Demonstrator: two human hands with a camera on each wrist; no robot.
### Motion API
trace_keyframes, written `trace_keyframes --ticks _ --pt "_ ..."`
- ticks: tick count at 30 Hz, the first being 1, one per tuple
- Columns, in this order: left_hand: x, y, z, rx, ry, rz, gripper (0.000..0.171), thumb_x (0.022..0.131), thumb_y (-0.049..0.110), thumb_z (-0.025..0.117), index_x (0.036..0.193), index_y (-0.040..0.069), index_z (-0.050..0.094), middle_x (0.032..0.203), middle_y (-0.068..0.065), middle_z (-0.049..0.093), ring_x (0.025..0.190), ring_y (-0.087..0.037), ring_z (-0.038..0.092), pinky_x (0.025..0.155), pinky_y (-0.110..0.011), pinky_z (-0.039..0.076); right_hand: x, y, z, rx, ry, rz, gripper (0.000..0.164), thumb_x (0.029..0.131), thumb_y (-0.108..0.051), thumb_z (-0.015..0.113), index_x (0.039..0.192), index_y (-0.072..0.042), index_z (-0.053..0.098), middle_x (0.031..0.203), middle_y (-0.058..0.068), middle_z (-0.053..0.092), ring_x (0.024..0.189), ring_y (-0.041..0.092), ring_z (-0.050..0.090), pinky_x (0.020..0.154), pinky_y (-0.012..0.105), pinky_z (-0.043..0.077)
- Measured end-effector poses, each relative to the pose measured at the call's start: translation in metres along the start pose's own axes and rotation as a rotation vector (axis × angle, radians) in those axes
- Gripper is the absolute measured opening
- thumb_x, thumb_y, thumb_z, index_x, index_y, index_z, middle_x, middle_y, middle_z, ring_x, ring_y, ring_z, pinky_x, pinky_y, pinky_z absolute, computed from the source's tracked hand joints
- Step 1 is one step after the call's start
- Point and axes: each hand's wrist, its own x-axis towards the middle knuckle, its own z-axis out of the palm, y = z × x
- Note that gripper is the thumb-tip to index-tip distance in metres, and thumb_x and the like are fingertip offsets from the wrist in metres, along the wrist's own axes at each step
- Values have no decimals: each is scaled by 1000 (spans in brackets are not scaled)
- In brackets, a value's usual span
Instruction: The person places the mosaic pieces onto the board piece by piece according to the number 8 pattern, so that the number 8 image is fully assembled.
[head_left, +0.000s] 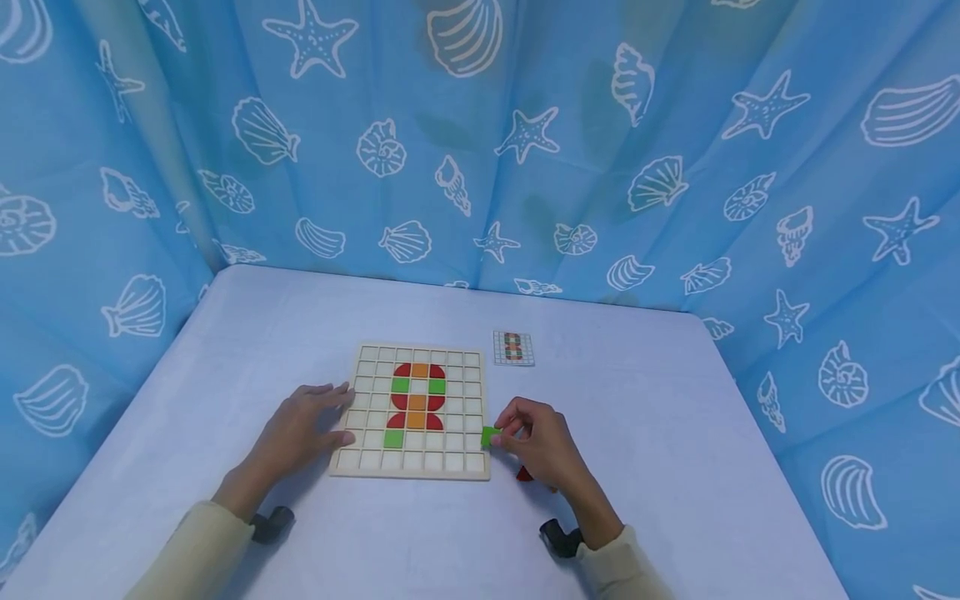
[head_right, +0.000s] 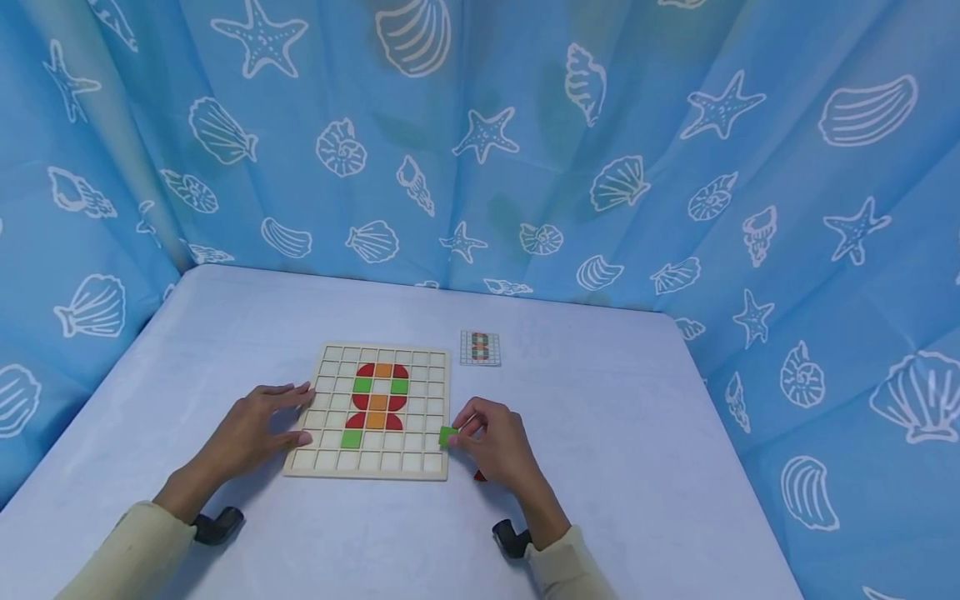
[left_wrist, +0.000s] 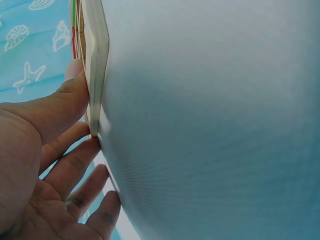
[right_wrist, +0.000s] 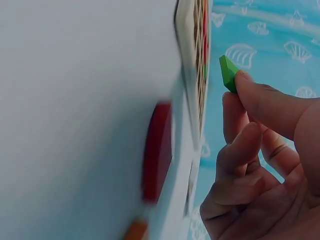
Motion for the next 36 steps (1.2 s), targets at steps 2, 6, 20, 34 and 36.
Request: trace_keyframes --ticks 2,6,20,34,36 --pt "0 0 0 0 4 8 73 83 21 92 148 6 62 156 -16 59 146 -46 51 117 -64 46 2 -6 6 5 0 -7 20 88 -15 88 92 -23 70 80 -2 67 63 21 51 48 27 41" --pt "0 1 -1 2 4 9 72 83 21 92 148 6 62 156 -16 59 146 -46 51 117 -64 46 5 -15 17 9 -14 -24 18 89 -17 87 92 -22 70 79 -3 66 65 20 52 52 25 43" --pt "1 0 1 -10 -12 -18 74 83 20 92 149 7 61 157 -16 58 147 -47 49 118 -65 45 16 -41 54 -90 -71 -26 19 88 -17 87 87 -21 68 73 -3 64 74 15 60 63 30 47" --pt "0 1 -1 -13 -6 -13 74 83 20 92 148 5 61 157 -17 58 146 -48 50 117 -66 45 18 -50 61 -169 -67 3 22 88 -20 88 82 -23 67 69 -4 63 68 15 60 56 30 46" --pt "0 1 0 -10 -6 -13 74 83 20 92 148 5 61 157 -17 58 146 -48 50 117 -66 45 19 -50 61 -170 -73 1 22 88 -20 88 82 -23 67 69 -4 63 67 15 60 55 30 46"
